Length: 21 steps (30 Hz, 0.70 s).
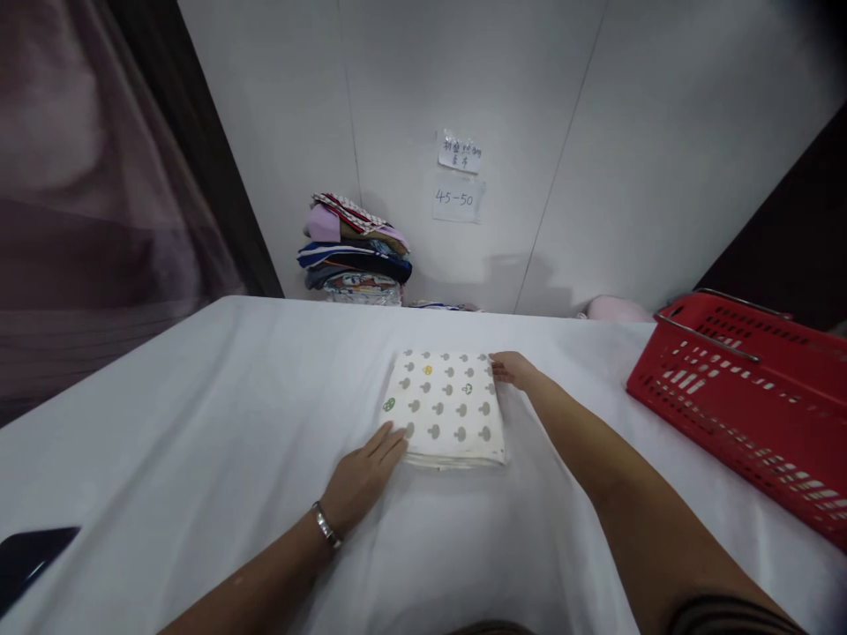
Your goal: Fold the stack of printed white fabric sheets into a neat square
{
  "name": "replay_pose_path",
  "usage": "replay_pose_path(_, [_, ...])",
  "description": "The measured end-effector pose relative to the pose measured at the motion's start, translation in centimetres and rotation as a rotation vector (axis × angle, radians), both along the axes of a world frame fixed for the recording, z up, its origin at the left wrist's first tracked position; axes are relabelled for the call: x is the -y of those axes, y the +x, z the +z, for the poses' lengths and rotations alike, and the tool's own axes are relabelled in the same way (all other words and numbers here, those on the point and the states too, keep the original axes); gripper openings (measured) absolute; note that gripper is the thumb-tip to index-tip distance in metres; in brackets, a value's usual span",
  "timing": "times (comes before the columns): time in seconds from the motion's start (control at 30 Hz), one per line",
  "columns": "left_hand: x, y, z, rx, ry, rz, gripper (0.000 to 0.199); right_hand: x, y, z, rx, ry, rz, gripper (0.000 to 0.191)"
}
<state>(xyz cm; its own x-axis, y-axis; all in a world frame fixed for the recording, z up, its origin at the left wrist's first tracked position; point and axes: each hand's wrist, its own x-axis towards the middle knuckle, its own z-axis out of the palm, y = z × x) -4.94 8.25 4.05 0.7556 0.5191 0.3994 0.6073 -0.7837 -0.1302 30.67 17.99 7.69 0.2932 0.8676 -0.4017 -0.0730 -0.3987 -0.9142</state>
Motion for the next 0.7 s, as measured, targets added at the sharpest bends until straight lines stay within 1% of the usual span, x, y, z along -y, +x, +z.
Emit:
replay_pose_path(0.17, [-0.4,0.0,0.0,0.045,0.029,-0.022,0.037,-0.6,0.4,0.1,0.012,-0.059,0.083,0.02])
replay_pose_path(0.27, [-0.6,0.2,0.0,0.076,0.061,-0.002,0.04,-0.7,0.5,0.1,0.02,-0.068,0.106,0.025])
replay_pose_path(0.33, [-0.7,0.3,-0.1,0.075,0.075,0.003,0.041,-0.7,0.3,0.1,0.035,-0.043,0.089,0.03])
replay_pose_path(0.43, [-0.6,0.2,-0.2,0.048,0.051,-0.053,0.039,-0.8,-0.1,-0.3,0.079,-0.011,0.052,0.039])
replay_pose_path(0.5, [-0.6,0.1,-0.2,0.035,0.028,-0.062,0.039,-0.8,-0.3,-0.6,0.125,0.02,0.028,0.042])
replay_pose_path(0.6, [-0.8,0.1,-0.1,0.03,0.026,-0.009,0.041,-0.9,0.0,-0.9,0.226,0.075,-0.004,0.043])
replay_pose_path(0.7, [-0.8,0.2,-0.2,0.015,0.041,-0.026,0.037,-1.1,0.1,-0.4,0.358,0.102,-0.022,0.039])
